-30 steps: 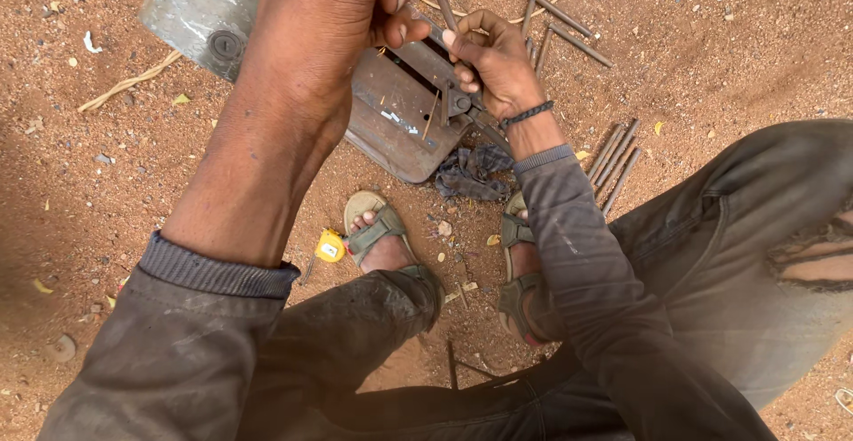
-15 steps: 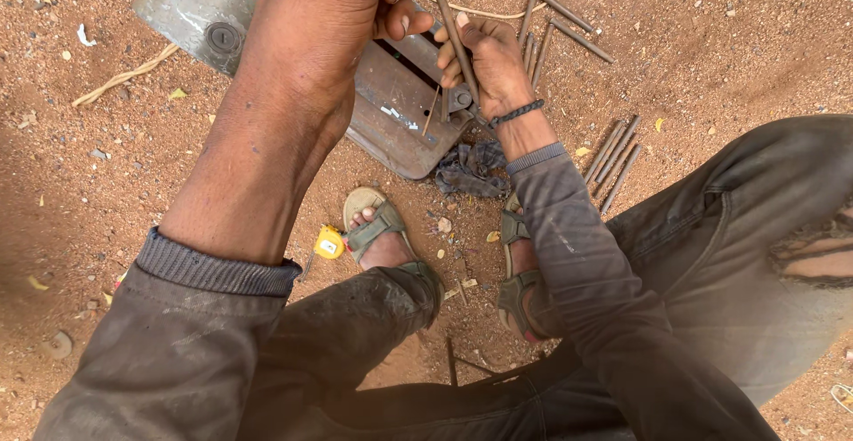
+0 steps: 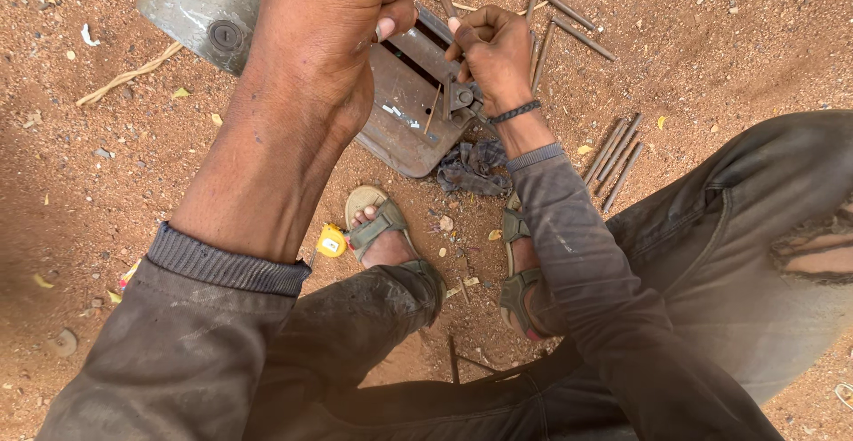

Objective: The person places small metal rods into a power saw clamp and lowers the blade to cut them, repeating the process with multiple pieces.

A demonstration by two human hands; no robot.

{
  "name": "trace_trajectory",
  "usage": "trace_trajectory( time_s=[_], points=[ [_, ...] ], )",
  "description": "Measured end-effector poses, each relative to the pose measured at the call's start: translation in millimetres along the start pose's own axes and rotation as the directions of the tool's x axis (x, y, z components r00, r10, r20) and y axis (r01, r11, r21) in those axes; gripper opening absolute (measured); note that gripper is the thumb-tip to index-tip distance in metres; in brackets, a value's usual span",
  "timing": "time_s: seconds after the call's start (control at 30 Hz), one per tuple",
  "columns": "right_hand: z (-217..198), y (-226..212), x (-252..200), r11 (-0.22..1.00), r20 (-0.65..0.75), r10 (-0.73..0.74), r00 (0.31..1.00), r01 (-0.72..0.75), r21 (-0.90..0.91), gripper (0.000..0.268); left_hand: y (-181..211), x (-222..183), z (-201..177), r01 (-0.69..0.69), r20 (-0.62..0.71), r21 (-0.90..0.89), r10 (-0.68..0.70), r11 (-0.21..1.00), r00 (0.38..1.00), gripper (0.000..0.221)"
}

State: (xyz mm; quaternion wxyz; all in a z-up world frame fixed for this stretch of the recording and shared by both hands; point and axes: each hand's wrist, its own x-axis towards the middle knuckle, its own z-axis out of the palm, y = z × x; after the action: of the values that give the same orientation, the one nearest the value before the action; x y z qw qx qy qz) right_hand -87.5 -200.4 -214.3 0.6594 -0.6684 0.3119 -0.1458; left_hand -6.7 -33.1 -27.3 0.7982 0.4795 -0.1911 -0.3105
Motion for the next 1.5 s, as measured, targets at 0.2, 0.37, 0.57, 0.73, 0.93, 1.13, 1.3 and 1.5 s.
trace_trajectory(
  time_s=[0.2,0.37,0.57,0.73,0.93,1.13,1.3,1.5],
  points=[
    [-0.2,2.6,0.7,0.885,-0.098,-0.298,0.949,0.236,-0.402,0.006,11.2,-4.2,-3.5,0.078,-0.032,0.252,-0.072,0.965,0.997,0.024],
    [-3.6,0.8,3.7,0.742,-0.137,-0.452,0.882,0.286,-0.607,0.013,10.2,-3.0,-5.9,0.062,-0.015,0.329,-0.06,0.942,0.998,0.028],
    [-6.4,-2.0,-1.4,0.606,-0.104,-0.569,0.815,0.331,-0.724,0.018,8.3,-5.2,-8.1,0.056,-0.002,0.347,-0.059,0.936,0.998,0.028],
    [-6.9,1.5,3.5,0.501,-0.085,-0.686,0.723,0.384,-0.775,0.02,7.2,-4.2,-8.5,0.066,-0.011,0.335,-0.066,0.94,0.998,0.026],
    [-8.5,6.7,5.2,0.606,-0.081,-0.588,0.805,0.372,-0.703,0.012,3.3,-1.7,-11.1,0.061,-0.008,0.295,-0.062,0.954,0.998,0.026],
    [-0.3,1.8,0.1,0.799,-0.094,-0.421,0.902,0.319,-0.509,0.004,0.4,-1.3,-12.1,0.062,-0.003,0.212,-0.063,0.975,0.998,0.025],
    [0.7,-0.4,-1.0,0.964,-0.04,-0.153,0.987,0.14,-0.226,0.021,0.6,0.3,-10.8,0.092,-0.037,0.188,-0.087,0.978,0.996,0.021],
    [-7.1,7.9,12.7,0.988,0.167,0.037,0.985,-0.062,0.144,0.025,-0.9,0.6,-12.8,0.077,-0.005,0.252,-0.078,0.965,0.997,0.018]
  ],
)
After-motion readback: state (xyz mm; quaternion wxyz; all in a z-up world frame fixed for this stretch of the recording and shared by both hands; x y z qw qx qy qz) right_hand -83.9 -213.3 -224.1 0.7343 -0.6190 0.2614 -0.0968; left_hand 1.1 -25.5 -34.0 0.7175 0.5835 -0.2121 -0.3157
